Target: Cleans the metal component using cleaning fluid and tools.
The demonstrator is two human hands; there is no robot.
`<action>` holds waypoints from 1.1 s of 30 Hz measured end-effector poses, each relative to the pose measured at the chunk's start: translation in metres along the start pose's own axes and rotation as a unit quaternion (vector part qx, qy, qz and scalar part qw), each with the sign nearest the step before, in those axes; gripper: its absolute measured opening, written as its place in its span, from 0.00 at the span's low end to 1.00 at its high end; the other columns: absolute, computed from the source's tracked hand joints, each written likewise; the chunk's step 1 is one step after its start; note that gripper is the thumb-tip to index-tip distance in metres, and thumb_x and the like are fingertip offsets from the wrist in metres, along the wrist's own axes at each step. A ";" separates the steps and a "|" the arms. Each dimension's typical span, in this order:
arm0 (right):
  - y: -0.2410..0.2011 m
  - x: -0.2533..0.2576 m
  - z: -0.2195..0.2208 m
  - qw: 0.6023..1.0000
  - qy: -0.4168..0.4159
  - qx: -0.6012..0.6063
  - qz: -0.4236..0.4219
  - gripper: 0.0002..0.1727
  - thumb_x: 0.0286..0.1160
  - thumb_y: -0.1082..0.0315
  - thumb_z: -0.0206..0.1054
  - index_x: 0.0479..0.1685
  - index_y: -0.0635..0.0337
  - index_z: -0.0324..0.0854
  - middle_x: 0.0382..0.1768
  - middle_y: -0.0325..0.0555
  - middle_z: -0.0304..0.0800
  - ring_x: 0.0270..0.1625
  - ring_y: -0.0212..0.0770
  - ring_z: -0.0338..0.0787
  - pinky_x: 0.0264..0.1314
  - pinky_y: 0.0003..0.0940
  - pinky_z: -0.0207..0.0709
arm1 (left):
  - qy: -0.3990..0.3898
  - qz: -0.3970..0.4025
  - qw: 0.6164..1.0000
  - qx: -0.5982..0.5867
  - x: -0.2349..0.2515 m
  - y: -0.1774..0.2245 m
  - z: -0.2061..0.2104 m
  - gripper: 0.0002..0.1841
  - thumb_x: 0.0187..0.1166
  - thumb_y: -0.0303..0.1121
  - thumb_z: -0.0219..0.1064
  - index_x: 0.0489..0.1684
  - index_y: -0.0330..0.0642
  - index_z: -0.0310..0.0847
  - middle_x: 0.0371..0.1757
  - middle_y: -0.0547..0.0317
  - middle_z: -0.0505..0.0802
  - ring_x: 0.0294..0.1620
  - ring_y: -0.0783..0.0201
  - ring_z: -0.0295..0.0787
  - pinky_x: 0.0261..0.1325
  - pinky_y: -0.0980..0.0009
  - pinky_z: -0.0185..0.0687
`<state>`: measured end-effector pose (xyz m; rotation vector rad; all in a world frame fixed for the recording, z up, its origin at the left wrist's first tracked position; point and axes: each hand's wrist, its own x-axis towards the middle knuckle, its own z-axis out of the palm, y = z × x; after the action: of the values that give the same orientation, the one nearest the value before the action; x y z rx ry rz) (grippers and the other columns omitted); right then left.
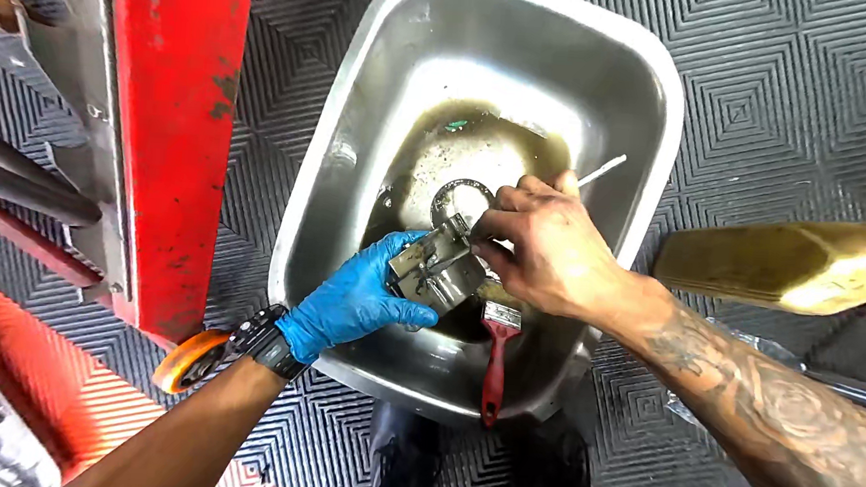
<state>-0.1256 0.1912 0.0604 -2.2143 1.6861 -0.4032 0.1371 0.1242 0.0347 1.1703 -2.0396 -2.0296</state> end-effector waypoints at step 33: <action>-0.001 -0.004 0.019 0.996 0.020 0.091 0.013 0.10 0.73 0.52 0.70 0.38 0.44 0.92 0.34 0.35 0.86 0.47 0.42 0.83 0.58 0.51 0.66 | -0.008 0.002 1.000 0.011 0.005 -0.004 -0.002 0.47 0.47 0.32 0.92 0.77 0.52 0.74 0.60 0.64 0.93 0.60 0.68 0.91 0.65 0.67 0.91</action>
<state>-0.1176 0.1966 0.0438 -2.0637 1.6261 -0.5751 0.1359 0.1202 0.0294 1.1575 -2.0752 -2.0268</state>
